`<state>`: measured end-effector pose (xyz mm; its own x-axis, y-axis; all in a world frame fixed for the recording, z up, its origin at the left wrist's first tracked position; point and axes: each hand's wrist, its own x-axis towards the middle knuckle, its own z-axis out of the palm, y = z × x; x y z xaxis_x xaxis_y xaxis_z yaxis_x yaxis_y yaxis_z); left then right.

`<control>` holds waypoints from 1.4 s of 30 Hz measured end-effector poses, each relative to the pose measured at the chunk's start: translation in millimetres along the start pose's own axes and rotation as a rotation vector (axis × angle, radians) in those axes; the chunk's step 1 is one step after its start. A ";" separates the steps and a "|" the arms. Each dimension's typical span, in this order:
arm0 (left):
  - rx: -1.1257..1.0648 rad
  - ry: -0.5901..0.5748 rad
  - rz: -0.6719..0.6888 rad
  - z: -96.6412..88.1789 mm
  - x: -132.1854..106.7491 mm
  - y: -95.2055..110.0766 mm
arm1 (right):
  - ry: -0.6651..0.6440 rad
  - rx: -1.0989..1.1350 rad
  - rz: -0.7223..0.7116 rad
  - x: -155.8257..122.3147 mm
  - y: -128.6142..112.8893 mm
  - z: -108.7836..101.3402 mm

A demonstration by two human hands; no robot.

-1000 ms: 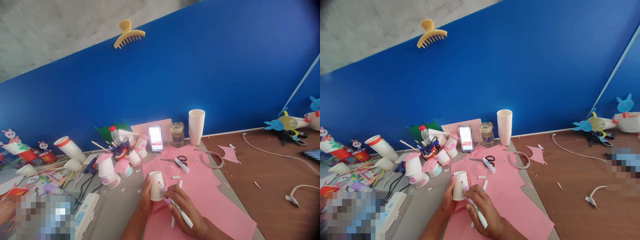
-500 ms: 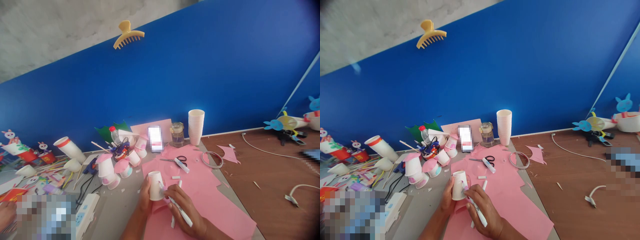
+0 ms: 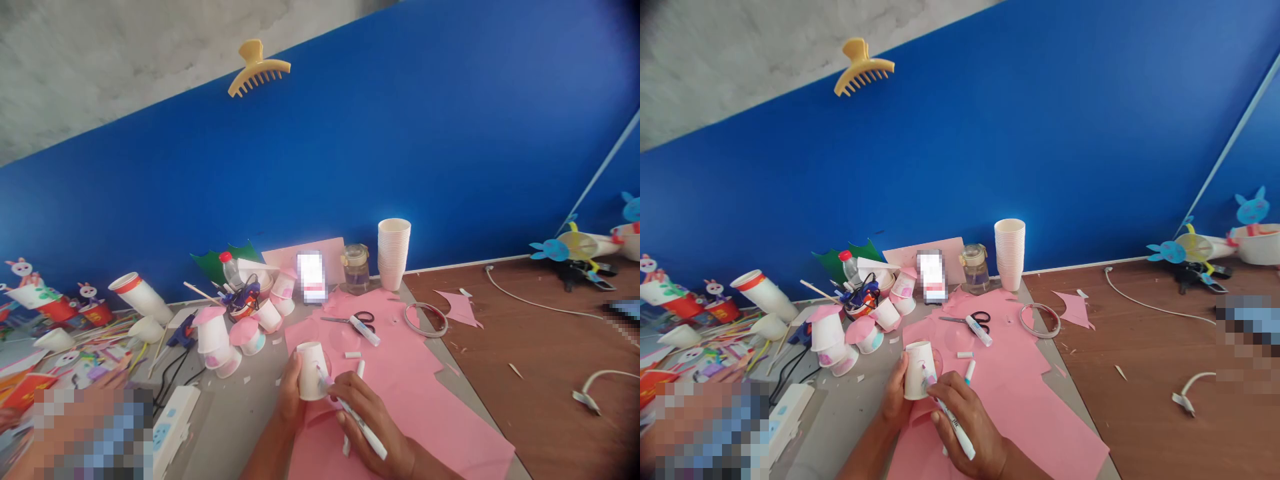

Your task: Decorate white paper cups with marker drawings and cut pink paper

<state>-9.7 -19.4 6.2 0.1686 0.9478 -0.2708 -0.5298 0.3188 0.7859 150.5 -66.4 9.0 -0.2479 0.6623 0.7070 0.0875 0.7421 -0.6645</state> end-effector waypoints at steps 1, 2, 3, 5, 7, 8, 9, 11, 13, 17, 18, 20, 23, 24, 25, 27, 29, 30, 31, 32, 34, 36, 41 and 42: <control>0.003 0.002 -0.001 0.3 -0.2 0.2 | -0.004 -0.001 0.000 -0.2 -0.2 0.1; 0.007 0.004 -0.001 0.5 -0.4 0.4 | -0.010 0.001 0.000 -0.5 -0.2 0.2; 0.010 0.006 0.000 0.8 -0.6 0.6 | -0.017 0.003 0.001 -0.9 -0.1 0.4; 0.009 0.009 0.005 0.9 -0.7 0.7 | -0.028 0.010 0.002 -1.7 0.4 0.7; 0.001 0.010 0.010 0.6 -0.6 0.4 | -0.034 0.014 -0.004 -2.4 1.1 1.1; -0.003 0.009 0.012 0.3 -0.4 0.3 | -0.036 0.014 -0.007 -2.6 1.4 1.2; -0.007 0.006 0.014 -0.1 -0.2 0.1 | -0.037 0.013 -0.010 -2.6 1.5 1.2; -0.009 0.002 0.016 -0.8 -0.1 -0.1 | -0.038 0.011 -0.017 -2.1 1.2 0.8; -0.009 -0.005 0.016 -1.1 -0.3 0.0 | -0.036 0.007 -0.025 -1.1 0.0 0.1; -0.033 -0.025 -0.001 -0.3 -1.5 0.5 | -0.030 -0.005 -0.034 0.5 -3.1 -1.0; -0.042 -0.033 -0.011 0.0 -1.8 0.6 | -0.030 -0.008 -0.034 0.5 -3.6 -1.1; -0.057 -0.050 -0.034 0.6 -2.1 0.7 | -0.035 -0.012 -0.031 -0.1 -3.8 -0.8; -0.066 -0.060 -0.046 1.1 -2.2 0.8 | -0.043 -0.003 -0.026 -1.7 -2.5 0.1; -0.065 -0.059 -0.046 1.3 -2.1 0.9 | -0.045 0.004 -0.026 -2.3 -1.9 0.5; -0.064 -0.056 -0.044 1.3 -2.1 1.0 | -0.047 0.010 -0.025 -2.9 -1.2 0.8; -0.062 -0.055 -0.040 1.2 -1.9 1.0 | -0.054 0.013 -0.025 -3.8 0.1 1.3; -0.065 -0.064 -0.035 0.6 -1.4 1.0 | -0.057 0.010 -0.024 -4.3 0.9 1.5; -0.067 -0.071 -0.032 0.2 -1.1 0.9 | -0.059 0.010 -0.024 -4.2 1.1 1.5; -0.068 -0.077 -0.028 -0.4 -0.8 0.9 | -0.059 0.011 -0.023 -4.0 1.1 1.4; -0.065 -0.080 -0.026 -0.9 -0.6 0.9 | -0.058 0.012 -0.023 -3.5 0.9 1.2; -0.051 -0.073 -0.025 -1.7 -0.3 0.9 | -0.053 0.012 -0.025 -2.3 0.0 0.6; -0.038 -0.059 -0.027 -2.0 -0.4 1.0 | -0.052 0.011 -0.024 -1.2 -1.3 0.0; -0.035 -0.047 -0.042 -0.3 -1.0 1.6 | -0.046 0.037 -0.012 -1.2 -2.3 -0.5; -0.033 -0.035 -0.042 0.0 -0.9 1.7 | -0.043 0.041 -0.005 -1.6 -1.8 -0.4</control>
<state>-10.7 -19.7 7.7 0.2204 0.9334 -0.2832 -0.5489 0.3587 0.7550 151.1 -68.7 9.2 -0.2895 0.6530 0.6999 0.0470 0.7400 -0.6710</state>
